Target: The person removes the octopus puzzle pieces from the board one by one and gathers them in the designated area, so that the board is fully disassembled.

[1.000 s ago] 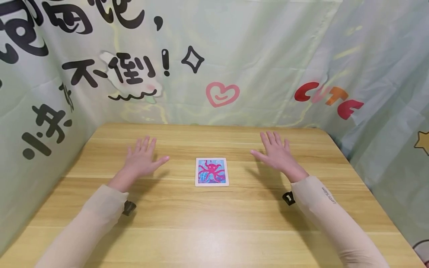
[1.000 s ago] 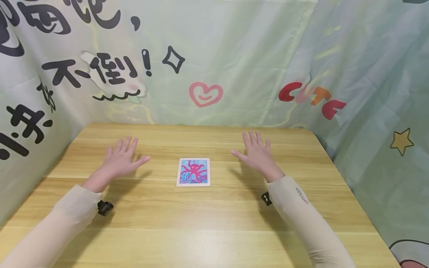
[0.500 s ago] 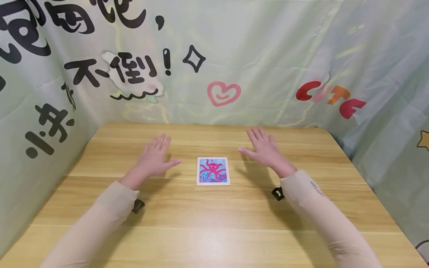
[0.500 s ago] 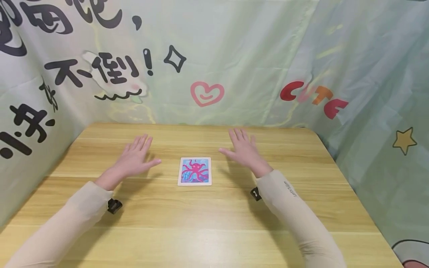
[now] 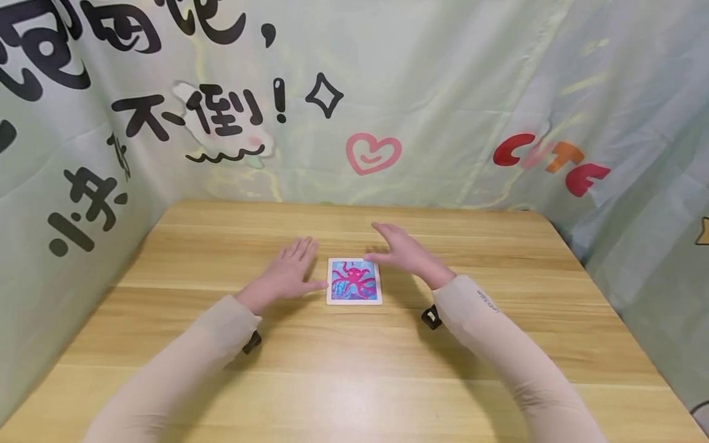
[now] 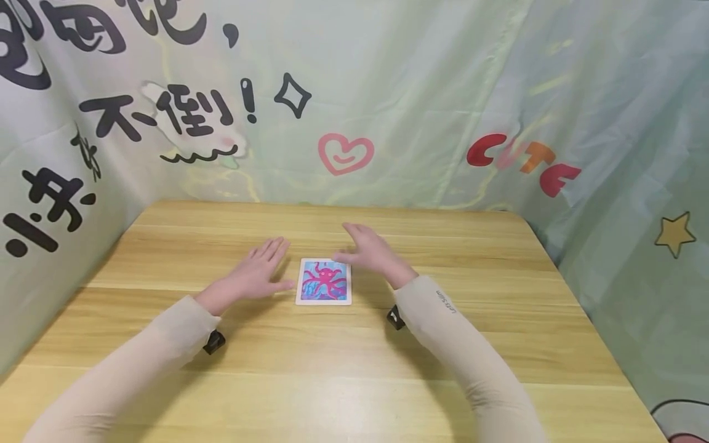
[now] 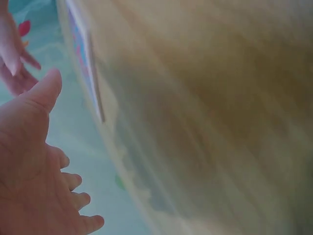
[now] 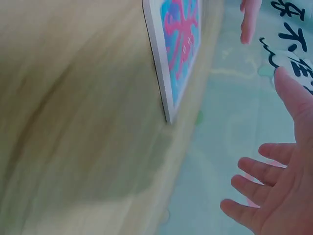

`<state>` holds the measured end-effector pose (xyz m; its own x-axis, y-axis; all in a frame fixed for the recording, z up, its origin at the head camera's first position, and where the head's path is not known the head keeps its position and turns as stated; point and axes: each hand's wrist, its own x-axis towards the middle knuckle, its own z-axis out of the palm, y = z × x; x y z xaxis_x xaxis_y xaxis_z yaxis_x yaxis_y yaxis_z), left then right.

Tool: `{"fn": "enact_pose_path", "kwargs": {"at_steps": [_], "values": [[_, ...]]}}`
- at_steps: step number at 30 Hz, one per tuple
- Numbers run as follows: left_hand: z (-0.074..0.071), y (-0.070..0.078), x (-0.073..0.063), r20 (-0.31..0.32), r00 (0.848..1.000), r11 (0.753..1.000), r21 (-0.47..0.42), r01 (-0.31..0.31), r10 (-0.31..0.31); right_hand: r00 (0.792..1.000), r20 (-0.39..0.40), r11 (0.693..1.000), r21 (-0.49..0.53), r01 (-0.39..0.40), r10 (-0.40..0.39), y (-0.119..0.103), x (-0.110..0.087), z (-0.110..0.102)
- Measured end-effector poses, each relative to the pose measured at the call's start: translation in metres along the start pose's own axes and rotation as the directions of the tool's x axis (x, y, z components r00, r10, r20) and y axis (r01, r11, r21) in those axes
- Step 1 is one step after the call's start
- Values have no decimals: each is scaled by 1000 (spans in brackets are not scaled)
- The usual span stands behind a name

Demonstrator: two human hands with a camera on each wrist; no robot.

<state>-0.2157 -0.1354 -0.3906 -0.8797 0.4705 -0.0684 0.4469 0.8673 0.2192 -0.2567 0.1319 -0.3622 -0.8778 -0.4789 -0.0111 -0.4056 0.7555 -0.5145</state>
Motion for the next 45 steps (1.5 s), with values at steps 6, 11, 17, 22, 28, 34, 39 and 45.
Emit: {"fn": "enact_pose_path", "kwargs": {"at_steps": [6, 11, 17, 22, 28, 34, 39, 45], "values": [[11, 5, 5, 67, 997, 999, 32, -32, 29, 995, 95, 1000, 0, 5, -5, -10, 16, 24], [16, 6, 12, 142, 989, 998, 44, -41, 34, 985, 160, 997, -46, 67, -59, -21, 25, 39], [13, 8, 17, 207, 978, 998, 35, -42, 34, 983, 175, 992, -97, 75, -57, -29, 33, 49], [8, 10, 17, 246, 968, 999, 2, -48, 46, 983, 175, 990, -119, 70, -49, -29, 36, 52], [8, 8, 18, 263, 963, 999, -12, -49, 51, 982, 187, 993, -103, 51, -31, -27, 40, 56], [10, 7, 21, 259, 965, 999, -8, -47, 47, 983, 176, 992, -105, 65, -46, -13, 51, 66], [12, 9, 24, 230, 973, 1000, 15, -21, 17, 984, 175, 991, -130, 43, -20, -37, 35, 52], [15, 11, 28, 194, 981, 996, 84, 12, -29, 984, 173, 978, -190, 80, -47, -41, 33, 52]]}}
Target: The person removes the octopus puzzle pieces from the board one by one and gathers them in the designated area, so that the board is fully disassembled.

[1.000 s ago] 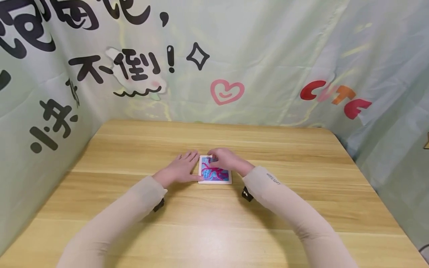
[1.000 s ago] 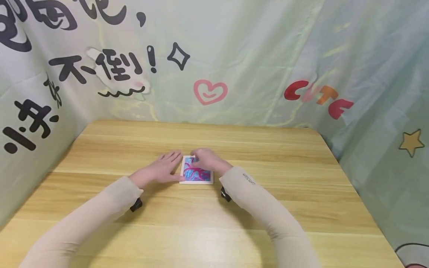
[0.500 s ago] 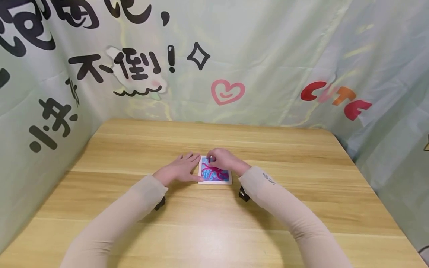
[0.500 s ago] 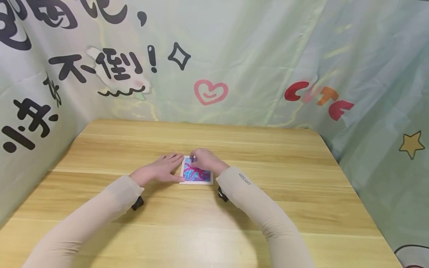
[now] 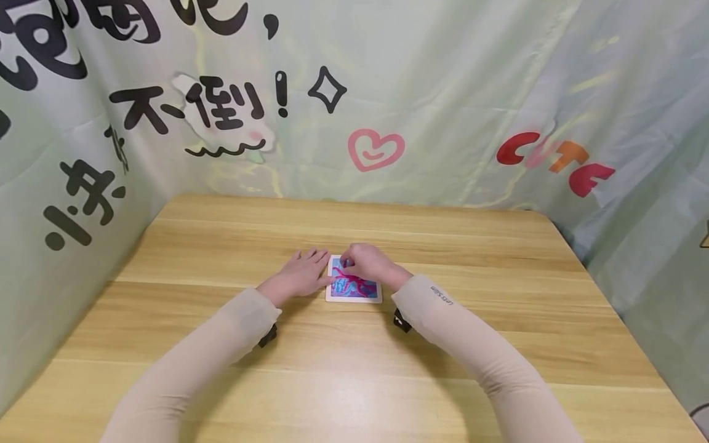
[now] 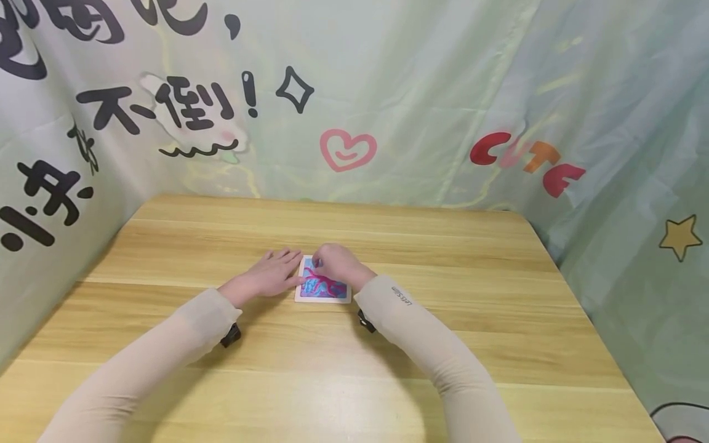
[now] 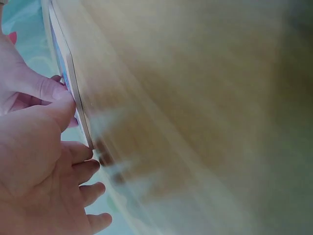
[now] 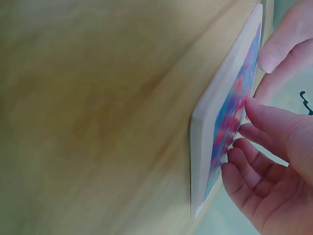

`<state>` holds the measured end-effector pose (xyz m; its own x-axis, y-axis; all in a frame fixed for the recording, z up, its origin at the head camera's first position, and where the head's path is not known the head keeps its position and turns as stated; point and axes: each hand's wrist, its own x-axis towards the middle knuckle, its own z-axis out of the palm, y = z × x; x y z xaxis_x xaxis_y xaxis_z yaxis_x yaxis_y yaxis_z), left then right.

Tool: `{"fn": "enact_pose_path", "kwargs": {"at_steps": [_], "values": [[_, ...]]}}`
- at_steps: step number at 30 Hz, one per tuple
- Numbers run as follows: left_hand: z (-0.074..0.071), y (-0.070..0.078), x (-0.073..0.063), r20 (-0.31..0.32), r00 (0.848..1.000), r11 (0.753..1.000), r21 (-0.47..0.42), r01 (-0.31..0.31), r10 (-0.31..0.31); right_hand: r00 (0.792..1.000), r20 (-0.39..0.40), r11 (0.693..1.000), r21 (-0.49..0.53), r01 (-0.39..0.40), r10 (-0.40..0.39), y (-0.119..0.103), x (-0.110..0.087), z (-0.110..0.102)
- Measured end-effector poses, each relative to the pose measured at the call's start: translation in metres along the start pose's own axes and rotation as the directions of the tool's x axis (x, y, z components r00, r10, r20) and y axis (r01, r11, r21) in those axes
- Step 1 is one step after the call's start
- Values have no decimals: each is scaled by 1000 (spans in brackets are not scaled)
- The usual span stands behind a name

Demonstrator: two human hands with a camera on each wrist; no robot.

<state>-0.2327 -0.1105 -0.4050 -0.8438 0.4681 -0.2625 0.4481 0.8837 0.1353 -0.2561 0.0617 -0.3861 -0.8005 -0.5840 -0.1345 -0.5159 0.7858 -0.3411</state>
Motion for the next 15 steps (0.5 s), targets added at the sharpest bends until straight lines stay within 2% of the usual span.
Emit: {"fn": "enact_pose_path", "kwargs": {"at_steps": [1, 7, 15], "values": [[0, 0, 0, -1, 1000, 1000, 8, 4, -4, 1000, -3, 1000, -19, 10, -10, 6, 6, 5], [-2, 3, 0, 2, 1000, 1000, 20, 8, -8, 1000, -12, 1000, -16, 4, -5, 5, 9, 5], [-2, 4, 1, 14, 1000, 1000, 30, 8, -8, 1000, -8, 999, 35, -24, 25, 9, 11, 4]]}}
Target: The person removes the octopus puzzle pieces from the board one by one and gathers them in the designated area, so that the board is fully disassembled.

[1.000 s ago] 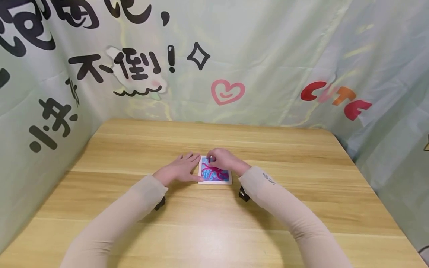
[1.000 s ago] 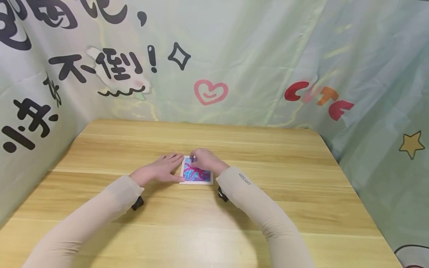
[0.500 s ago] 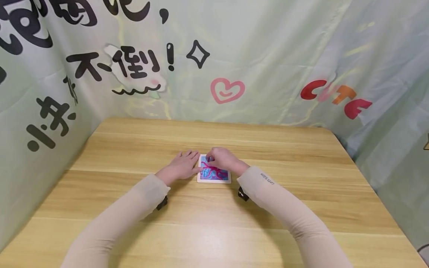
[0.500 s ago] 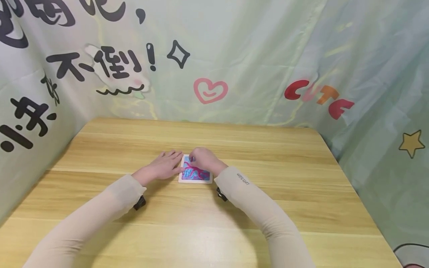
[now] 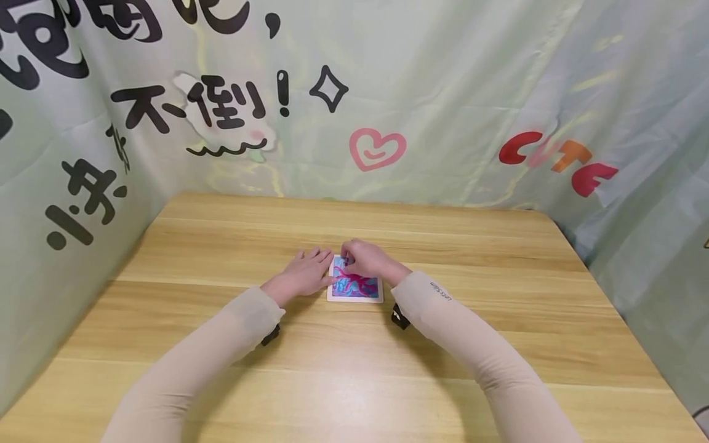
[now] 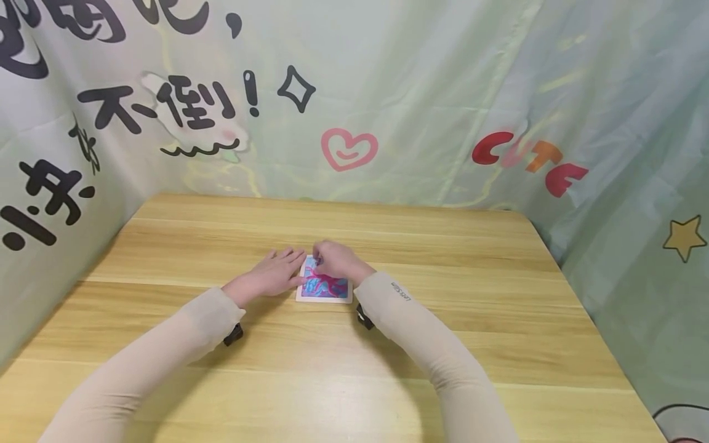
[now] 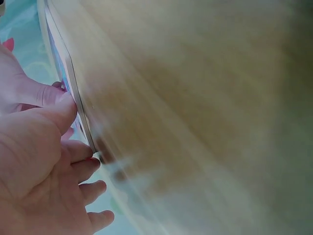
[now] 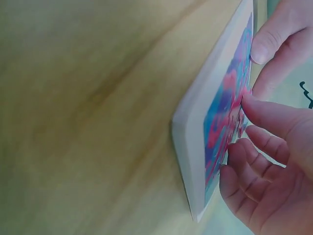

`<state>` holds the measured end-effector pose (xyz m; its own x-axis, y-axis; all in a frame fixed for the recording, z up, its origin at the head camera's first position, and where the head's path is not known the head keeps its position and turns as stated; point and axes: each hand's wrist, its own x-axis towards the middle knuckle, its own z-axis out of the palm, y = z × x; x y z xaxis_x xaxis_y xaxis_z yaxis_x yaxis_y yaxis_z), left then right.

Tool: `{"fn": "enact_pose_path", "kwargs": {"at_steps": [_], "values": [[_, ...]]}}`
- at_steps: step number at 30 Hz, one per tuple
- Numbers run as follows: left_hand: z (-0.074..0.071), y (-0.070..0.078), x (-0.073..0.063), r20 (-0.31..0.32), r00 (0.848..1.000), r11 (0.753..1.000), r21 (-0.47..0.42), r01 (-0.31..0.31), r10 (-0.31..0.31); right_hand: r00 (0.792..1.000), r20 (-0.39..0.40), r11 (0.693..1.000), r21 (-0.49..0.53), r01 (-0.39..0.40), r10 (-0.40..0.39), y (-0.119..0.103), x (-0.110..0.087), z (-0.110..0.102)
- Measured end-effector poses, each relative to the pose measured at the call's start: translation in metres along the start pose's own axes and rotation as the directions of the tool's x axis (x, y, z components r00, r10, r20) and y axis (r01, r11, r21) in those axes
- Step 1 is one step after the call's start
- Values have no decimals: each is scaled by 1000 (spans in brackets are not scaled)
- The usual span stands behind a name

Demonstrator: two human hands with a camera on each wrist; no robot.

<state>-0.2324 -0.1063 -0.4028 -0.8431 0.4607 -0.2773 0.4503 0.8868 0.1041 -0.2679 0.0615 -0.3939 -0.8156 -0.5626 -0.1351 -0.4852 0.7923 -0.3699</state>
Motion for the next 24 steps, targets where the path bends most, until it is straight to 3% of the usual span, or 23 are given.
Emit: {"fn": "enact_pose_path", "kwargs": {"at_steps": [10, 17, 24], "values": [[-1, 1, -1, 7, 1000, 1000, -4, 1, -1, 996, -89, 977, 215, 12, 8, 7, 2, 6], [-2, 2, -1, 2, 1000, 1000, 7, -11, 11, 994, -92, 914, 406, -18, 61, 14, 4, 4], [-3, 3, -2, 5, 1000, 1000, 10, -8, 8, 990, -69, 867, 492, -74, 123, 17, 2, 0]]}}
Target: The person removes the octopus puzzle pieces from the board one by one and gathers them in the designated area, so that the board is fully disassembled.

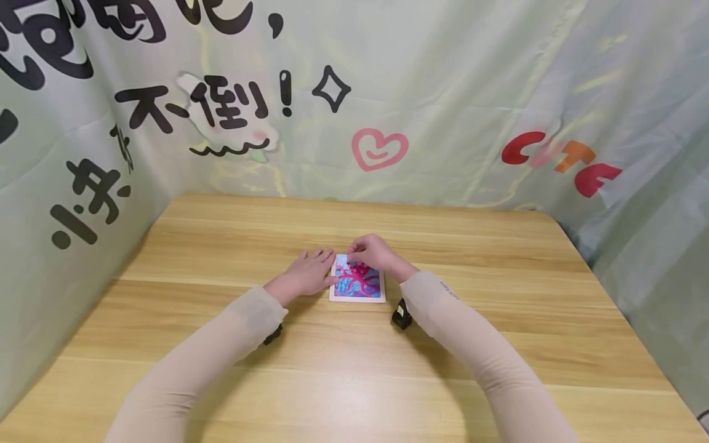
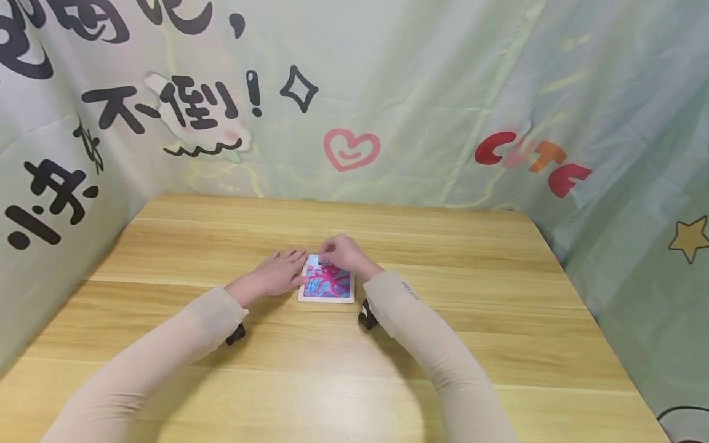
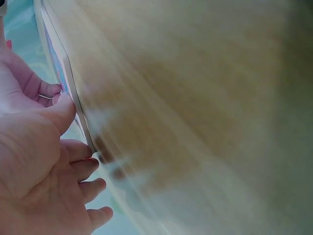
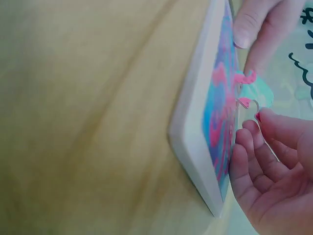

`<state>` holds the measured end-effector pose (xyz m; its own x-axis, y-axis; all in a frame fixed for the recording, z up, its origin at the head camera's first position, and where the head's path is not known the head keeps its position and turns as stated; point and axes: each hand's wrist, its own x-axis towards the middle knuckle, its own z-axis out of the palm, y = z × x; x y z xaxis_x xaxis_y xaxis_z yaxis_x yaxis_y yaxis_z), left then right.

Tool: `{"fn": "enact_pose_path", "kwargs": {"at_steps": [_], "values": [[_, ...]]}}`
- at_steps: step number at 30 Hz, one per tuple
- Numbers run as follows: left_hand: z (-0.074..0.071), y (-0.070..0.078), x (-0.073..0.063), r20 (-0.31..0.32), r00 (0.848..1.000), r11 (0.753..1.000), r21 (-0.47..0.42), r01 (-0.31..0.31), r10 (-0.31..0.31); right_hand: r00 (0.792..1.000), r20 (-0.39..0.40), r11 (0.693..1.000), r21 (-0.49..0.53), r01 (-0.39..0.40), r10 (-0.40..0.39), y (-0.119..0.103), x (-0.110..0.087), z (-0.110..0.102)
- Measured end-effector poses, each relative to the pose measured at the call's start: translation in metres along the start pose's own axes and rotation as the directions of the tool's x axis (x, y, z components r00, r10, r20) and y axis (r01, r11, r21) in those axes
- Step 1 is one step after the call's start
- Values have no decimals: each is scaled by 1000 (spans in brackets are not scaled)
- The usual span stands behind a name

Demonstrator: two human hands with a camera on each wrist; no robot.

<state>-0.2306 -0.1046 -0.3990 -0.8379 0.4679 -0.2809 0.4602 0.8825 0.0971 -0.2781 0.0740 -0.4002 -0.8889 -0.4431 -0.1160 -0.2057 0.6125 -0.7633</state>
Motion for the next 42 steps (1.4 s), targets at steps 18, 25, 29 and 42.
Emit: {"fn": "enact_pose_path", "kwargs": {"at_steps": [18, 25, 29, 42], "values": [[-1, 1, -2, 2, 1000, 1000, -19, -4, 4, 986, -143, 995, 56, -79, 86, 20, -14, -69], [1, 0, -2, -11, 1000, 999, -24, -25, 25, 981, -155, 993, 34, -111, 115, 47, -16, -92], [1, -1, -2, -8, 999, 999, -20, -32, 32, 975, -158, 987, 32, -155, 159, 61, -16, -98], [2, -1, 0, 1, 1000, 999, -27, -29, 29, 955, -140, 964, 87, -250, 260, 82, -16, -103]]}}
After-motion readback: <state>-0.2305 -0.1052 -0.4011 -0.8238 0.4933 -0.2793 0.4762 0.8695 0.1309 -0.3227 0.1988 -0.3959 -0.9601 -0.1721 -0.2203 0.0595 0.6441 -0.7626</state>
